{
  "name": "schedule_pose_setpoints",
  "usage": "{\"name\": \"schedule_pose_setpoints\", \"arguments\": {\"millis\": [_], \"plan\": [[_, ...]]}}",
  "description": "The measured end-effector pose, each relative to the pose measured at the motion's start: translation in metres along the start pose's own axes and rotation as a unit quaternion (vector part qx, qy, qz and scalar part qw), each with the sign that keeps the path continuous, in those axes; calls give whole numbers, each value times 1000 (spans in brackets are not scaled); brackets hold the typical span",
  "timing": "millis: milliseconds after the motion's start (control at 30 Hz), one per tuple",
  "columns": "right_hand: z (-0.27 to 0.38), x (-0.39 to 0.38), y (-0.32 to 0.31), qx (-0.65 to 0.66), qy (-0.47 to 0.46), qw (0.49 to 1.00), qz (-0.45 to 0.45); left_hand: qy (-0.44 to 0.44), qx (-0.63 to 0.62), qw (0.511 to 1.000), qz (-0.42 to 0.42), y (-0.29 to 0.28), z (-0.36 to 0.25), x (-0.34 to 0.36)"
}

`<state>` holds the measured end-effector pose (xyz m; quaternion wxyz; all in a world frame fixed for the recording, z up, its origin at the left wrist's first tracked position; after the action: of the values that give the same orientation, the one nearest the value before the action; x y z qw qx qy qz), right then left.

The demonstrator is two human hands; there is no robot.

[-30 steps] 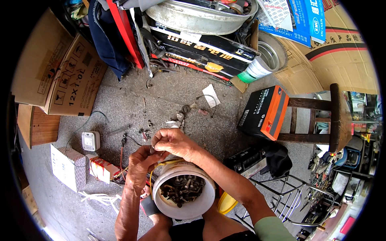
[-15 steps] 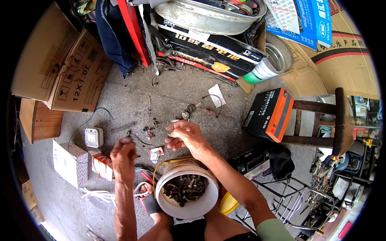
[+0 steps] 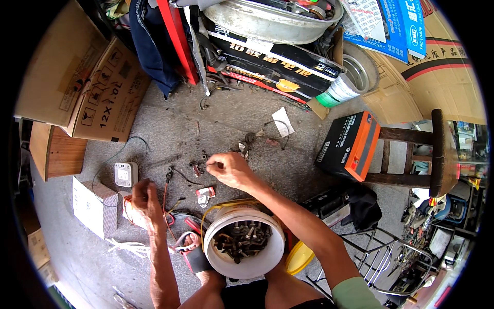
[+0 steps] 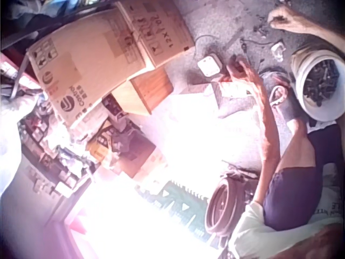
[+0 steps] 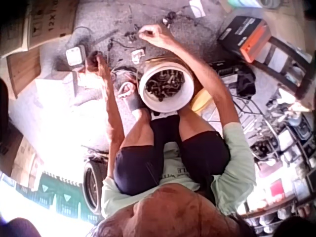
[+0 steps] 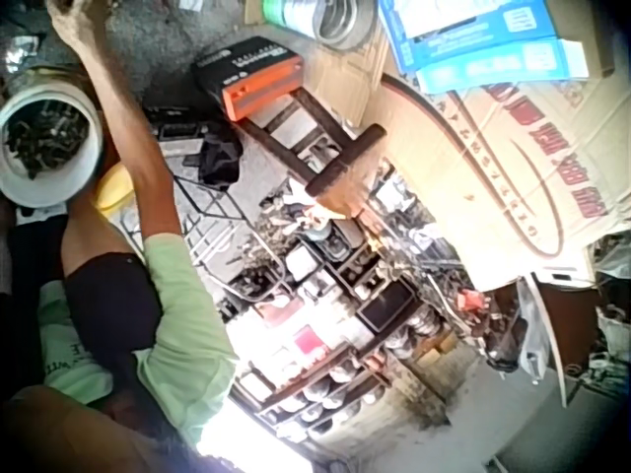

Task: The person sits on the floor and sorts small metal parts from a pile on the ground into a white bucket. They pick up individual pieces, inspect them, and place them into the bucket. The person also moves a yellow lid and handles a red wire during the process.

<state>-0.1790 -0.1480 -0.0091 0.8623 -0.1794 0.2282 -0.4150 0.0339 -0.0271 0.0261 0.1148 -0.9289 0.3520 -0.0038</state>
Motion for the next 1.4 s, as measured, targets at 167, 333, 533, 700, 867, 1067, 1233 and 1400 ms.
{"name": "schedule_pose_setpoints", "arguments": {"millis": [167,333,533,700,867,1067,1233,1400], "plan": [[22,28,22,-230,-116,966,40,-360,-176,897,186,30,22,-57],[5,28,16,-261,-68,962,-38,-424,-202,861,196,31,41,-74],[-6,18,-13,-207,-14,976,-70,-417,-227,856,204,22,50,-66],[3,16,4,-202,-60,977,-34,-426,-240,848,206,29,41,-62],[13,16,34,-216,-136,966,36,-423,-245,856,168,17,55,-43],[2,19,19,-198,-111,971,-71,-368,-267,888,65,-6,57,-10],[-2,18,11,-208,-107,969,-77,-393,-299,867,69,-7,56,-11],[3,24,16,-244,-139,958,-65,-386,-551,698,247,8,54,-32]]}}
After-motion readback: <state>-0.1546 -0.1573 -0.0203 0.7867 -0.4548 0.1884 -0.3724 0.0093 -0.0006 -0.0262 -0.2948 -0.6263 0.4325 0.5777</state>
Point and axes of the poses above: each hand's wrist, its own x-axis towards the middle knuckle, its own y-axis out of the palm, z = x × y, the point moved 3 cm from there along x, towards the middle knuckle, and after that the axes turned 7 degrees about -x, right-handed, at the moved point
